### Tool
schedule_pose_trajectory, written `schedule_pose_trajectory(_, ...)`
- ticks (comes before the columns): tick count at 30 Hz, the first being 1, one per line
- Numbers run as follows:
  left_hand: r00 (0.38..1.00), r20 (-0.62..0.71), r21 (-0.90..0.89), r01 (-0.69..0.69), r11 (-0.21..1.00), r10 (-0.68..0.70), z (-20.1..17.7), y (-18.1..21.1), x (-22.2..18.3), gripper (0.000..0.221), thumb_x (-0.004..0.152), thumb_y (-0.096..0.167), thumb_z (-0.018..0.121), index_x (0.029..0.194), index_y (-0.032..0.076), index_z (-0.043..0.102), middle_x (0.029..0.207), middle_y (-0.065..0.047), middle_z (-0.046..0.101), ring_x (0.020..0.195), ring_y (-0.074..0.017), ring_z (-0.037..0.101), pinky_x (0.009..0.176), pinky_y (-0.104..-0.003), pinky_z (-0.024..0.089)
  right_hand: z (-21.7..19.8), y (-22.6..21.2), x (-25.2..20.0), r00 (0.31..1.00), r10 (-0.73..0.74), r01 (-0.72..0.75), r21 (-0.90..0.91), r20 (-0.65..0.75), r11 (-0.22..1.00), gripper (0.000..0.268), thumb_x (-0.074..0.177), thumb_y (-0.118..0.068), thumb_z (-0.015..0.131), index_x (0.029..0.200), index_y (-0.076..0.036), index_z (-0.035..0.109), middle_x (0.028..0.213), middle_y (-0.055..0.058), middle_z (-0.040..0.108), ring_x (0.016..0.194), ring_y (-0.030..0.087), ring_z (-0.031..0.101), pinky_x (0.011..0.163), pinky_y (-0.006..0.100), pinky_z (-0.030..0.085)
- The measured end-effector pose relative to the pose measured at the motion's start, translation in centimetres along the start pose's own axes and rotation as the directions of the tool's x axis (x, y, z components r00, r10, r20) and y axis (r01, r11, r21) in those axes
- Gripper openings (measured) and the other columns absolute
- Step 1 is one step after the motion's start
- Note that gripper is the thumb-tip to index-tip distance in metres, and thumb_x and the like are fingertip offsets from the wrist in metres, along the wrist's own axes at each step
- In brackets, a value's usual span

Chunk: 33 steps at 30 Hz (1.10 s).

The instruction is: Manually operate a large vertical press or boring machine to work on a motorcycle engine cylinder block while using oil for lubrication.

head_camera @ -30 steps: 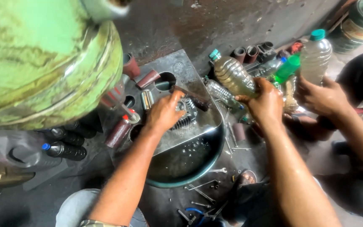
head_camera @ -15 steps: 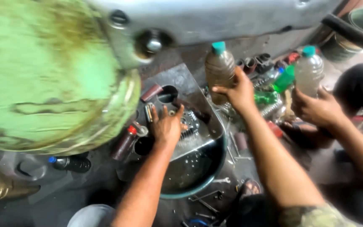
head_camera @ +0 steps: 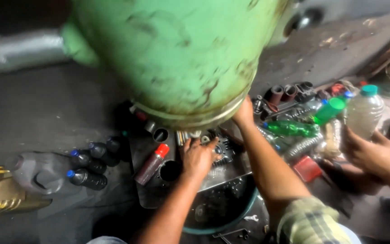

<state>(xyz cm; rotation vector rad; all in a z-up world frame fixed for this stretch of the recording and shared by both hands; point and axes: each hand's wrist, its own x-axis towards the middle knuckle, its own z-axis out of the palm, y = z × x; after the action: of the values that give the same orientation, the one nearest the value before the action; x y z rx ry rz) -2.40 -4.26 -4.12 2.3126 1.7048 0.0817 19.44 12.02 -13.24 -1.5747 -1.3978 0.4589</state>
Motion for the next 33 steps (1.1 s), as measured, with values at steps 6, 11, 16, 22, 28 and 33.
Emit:
schedule_pose_trajectory(6, 0.996, 0.049, -0.301, 0.087, 0.950, -0.075, -3.0, -0.8, 2.5, 0.079, 0.077, 0.036, 0.085, 0.148, 0.027, 0.052, 0.139, -0.016, 0.057, 0.129, -0.0362, 0.053, 0.105, -0.047, 0.048, -6.8, -11.1, -9.4, 0.903, 0.296, -0.199, -0.309, 0.311, 0.930, 0.066, 0.073, -0.036, 0.084, 0.127, -0.005, 0.061, 0.102, 0.024, 0.074, 0.099, 0.036, 0.073, 0.088, 0.044, 0.057)
schedule_pose_trajectory(11, 0.911, 0.353, -0.142, 0.277, 0.950, -0.213, -2.5, -1.3, 6.6, 0.076, 0.071, 0.029, 0.090, 0.139, 0.016, 0.060, 0.146, -0.013, 0.058, 0.137, -0.0330, 0.054, 0.110, -0.047, 0.048, -4.6, -12.4, -9.5, 0.725, 0.423, -0.012, -0.605, 0.543, 0.796, 0.046, 0.073, -0.040, 0.086, 0.101, -0.005, 0.077, 0.104, 0.020, 0.075, 0.098, 0.034, 0.073, 0.087, 0.045, 0.057)
schedule_pose_trajectory(16, 0.880, 0.418, -0.033, 0.264, 0.964, -0.226, -2.2, -1.0, 8.2, 0.087, 0.064, 0.029, 0.095, 0.140, 0.010, 0.058, 0.147, -0.014, 0.059, 0.136, -0.0316, 0.056, 0.109, -0.046, 0.050, -4.5, -12.7, -7.4, 0.571, 0.569, -0.153, -0.605, 0.592, 0.782, 0.041, 0.065, -0.028, 0.087, 0.096, -0.003, 0.078, 0.094, 0.019, 0.079, 0.084, 0.032, 0.081, 0.074, 0.044, 0.065)
schedule_pose_trajectory(22, 0.893, 0.343, 0.038, 0.296, 0.954, -0.291, -0.6, -0.1, 7.9, 0.076, 0.079, 0.024, 0.084, 0.144, 0.010, 0.047, 0.144, -0.017, 0.057, 0.132, -0.0347, 0.057, 0.105, -0.049, 0.052, -0.6, -10.9, -9.1, 0.737, 0.388, 0.135, -0.684, 0.553, 0.717, 0.034, 0.072, -0.026, 0.081, 0.100, -0.006, 0.080, 0.099, 0.018, 0.077, 0.092, 0.031, 0.075, 0.079, 0.041, 0.060)
schedule_pose_trajectory(28, 0.931, 0.133, 0.000, 0.343, 0.940, -0.340, 2.7, 0.3, 7.5, 0.038, 0.106, 0.021, 0.045, 0.142, 0.008, 0.047, 0.143, -0.024, 0.054, 0.120, -0.0393, 0.066, 0.094, -0.052, 0.057, 0.3, -10.4, -11.0, 0.824, 0.370, 0.059, -0.715, 0.429, 0.697, 0.032, 0.100, -0.020, 0.046, 0.116, -0.003, 0.069, 0.113, 0.019, 0.074, 0.104, 0.035, 0.074, 0.080, 0.048, 0.063)
schedule_pose_trajectory(33, 0.899, 0.205, 0.037, 0.387, 0.921, -0.386, 4.7, 0.2, 8.5, 0.047, 0.103, 0.020, 0.046, 0.148, 0.009, 0.039, 0.154, -0.024, 0.039, 0.125, -0.0409, 0.061, 0.097, -0.059, 0.053, -0.1, -9.2, -11.1, 0.838, 0.417, -0.083, -0.673, 0.351, 0.735, 0.036, 0.101, -0.026, 0.043, 0.119, -0.004, 0.065, 0.117, 0.021, 0.072, 0.107, 0.036, 0.072, 0.089, 0.047, 0.058)
